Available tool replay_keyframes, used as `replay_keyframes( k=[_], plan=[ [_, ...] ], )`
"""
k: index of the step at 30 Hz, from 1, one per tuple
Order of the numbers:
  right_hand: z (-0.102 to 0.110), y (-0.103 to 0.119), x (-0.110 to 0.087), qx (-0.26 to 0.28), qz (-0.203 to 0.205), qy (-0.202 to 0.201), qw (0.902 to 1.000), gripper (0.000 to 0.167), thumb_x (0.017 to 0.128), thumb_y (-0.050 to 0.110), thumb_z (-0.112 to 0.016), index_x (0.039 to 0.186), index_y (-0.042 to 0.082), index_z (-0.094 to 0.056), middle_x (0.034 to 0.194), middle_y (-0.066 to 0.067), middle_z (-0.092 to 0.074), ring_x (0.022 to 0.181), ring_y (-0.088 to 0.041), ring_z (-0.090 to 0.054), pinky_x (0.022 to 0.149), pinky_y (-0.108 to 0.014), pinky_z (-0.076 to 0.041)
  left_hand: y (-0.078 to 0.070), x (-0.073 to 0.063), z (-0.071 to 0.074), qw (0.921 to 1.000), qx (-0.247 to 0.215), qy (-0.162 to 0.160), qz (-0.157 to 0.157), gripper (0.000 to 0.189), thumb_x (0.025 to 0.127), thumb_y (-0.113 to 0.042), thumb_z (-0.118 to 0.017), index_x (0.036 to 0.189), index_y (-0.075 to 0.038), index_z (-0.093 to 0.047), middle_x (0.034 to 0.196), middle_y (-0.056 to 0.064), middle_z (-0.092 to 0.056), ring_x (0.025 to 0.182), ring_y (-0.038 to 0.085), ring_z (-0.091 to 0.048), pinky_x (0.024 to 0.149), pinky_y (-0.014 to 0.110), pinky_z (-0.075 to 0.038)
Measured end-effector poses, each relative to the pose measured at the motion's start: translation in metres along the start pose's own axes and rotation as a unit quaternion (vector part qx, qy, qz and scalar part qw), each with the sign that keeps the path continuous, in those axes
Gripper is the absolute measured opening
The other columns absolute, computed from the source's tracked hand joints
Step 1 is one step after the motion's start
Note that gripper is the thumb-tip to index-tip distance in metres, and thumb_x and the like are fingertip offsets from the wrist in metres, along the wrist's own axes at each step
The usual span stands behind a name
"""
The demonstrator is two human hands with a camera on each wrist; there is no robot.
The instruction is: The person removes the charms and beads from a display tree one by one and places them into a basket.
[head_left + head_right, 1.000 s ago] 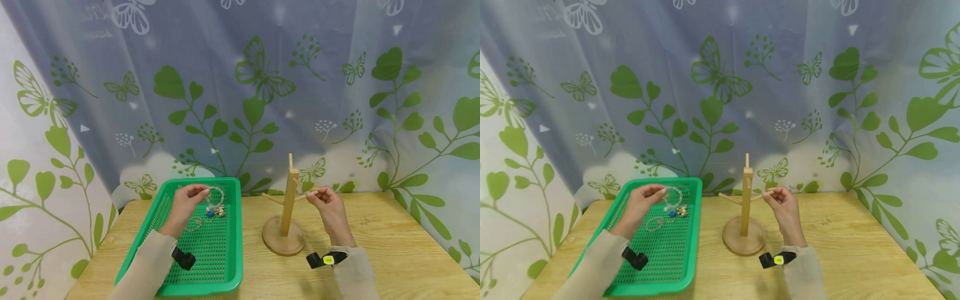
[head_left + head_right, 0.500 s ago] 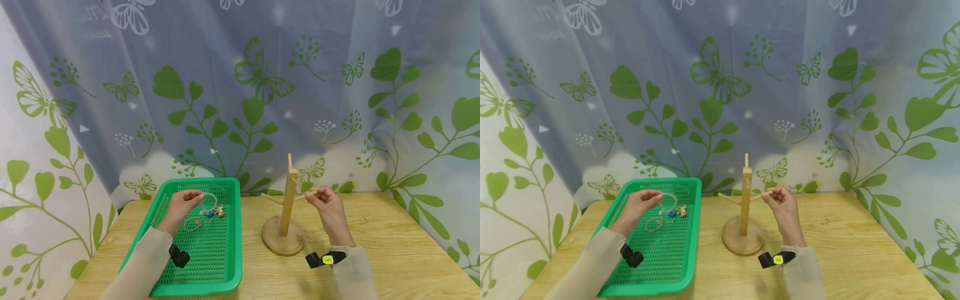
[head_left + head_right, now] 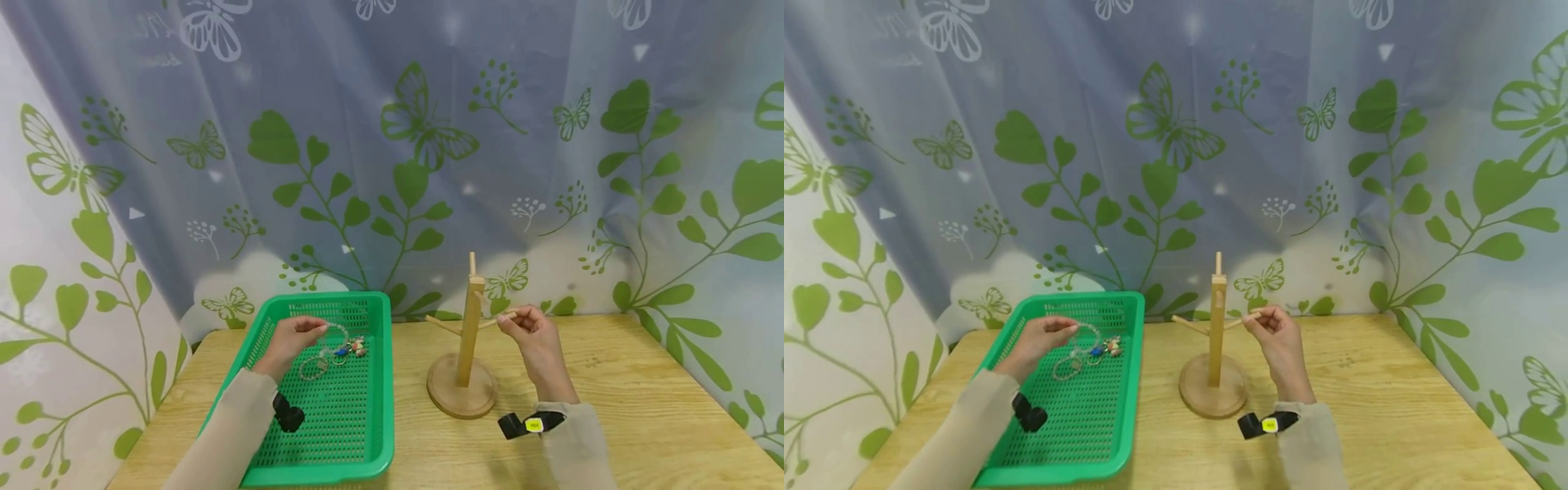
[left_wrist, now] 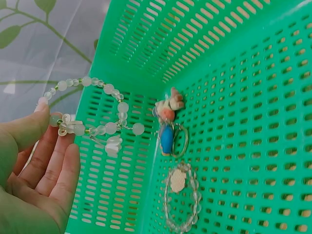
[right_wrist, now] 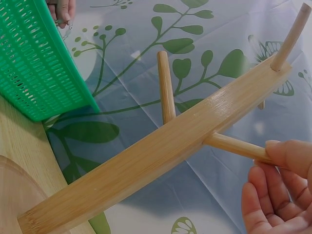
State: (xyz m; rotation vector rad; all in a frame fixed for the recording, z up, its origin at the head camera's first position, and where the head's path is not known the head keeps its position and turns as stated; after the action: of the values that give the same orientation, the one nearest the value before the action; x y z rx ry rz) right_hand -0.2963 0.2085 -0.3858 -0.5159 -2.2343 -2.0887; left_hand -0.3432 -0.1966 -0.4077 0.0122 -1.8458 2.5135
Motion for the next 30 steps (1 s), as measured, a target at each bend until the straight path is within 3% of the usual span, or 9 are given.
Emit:
replay_keyframes(
  k=[3,14,19,30],
  plan=[
    [0.000,0.000,0.000,0.002,0.001,0.001,1.0000,0.013,0.086,0.000,-0.066,0.090,0.002,-0.053,0.078,0.008,-0.060,0.073,-0.006,-0.058,0.073,-0.020,-0.051,0.002,0.002,0.001,0.9999,-0.002,0.004,0.011,0.026,0.092,-0.013,-0.063,0.112,0.003,-0.065,0.112,0.019,-0.064,0.107,0.037,-0.056,0.092,0.045,-0.048],
    [-0.001,0.001,0.000,0.004,0.002,0.003,1.0000,0.013,0.087,0.002,-0.066,0.090,0.001,-0.054,0.080,0.007,-0.061,0.073,-0.007,-0.058,0.073,-0.020,-0.051,0.015,0.004,0.003,0.9970,0.071,0.017,0.026,0.022,0.091,-0.013,-0.064,0.108,0.001,-0.067,0.108,0.016,-0.066,0.101,0.029,-0.061,0.088,0.046,-0.050],
    [0.000,0.000,0.000,-0.002,-0.001,0.000,1.0000,0.013,0.087,0.002,-0.066,0.090,0.002,-0.054,0.079,0.008,-0.061,0.073,-0.006,-0.058,0.073,-0.020,-0.051,0.020,0.006,0.000,0.9961,0.071,0.036,0.038,0.021,0.090,-0.012,-0.064,0.108,0.001,-0.067,0.108,0.017,-0.066,0.099,0.030,-0.061,0.088,0.047,-0.050],
    [0.000,-0.002,0.000,0.002,-0.002,0.002,1.0000,0.015,0.086,0.004,-0.068,0.090,0.003,-0.054,0.078,0.007,-0.061,0.073,-0.007,-0.059,0.074,-0.020,-0.051,0.026,0.005,0.001,0.9949,0.081,0.031,0.050,0.021,0.090,-0.010,-0.065,0.107,0.000,-0.067,0.107,0.015,-0.066,0.099,0.030,-0.061,0.087,0.046,-0.050]
  ],
)
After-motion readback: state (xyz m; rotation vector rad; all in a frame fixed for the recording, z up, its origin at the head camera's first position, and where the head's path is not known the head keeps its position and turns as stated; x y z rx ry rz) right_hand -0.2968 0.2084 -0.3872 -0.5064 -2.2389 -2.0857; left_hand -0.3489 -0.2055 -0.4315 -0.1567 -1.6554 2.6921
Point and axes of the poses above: each hand's wrist, its own x-axis towards the middle knuckle, its own z-axis out of the back of the hand, y = z × x, the point moved 2 cm from there along x, towards the middle knuckle
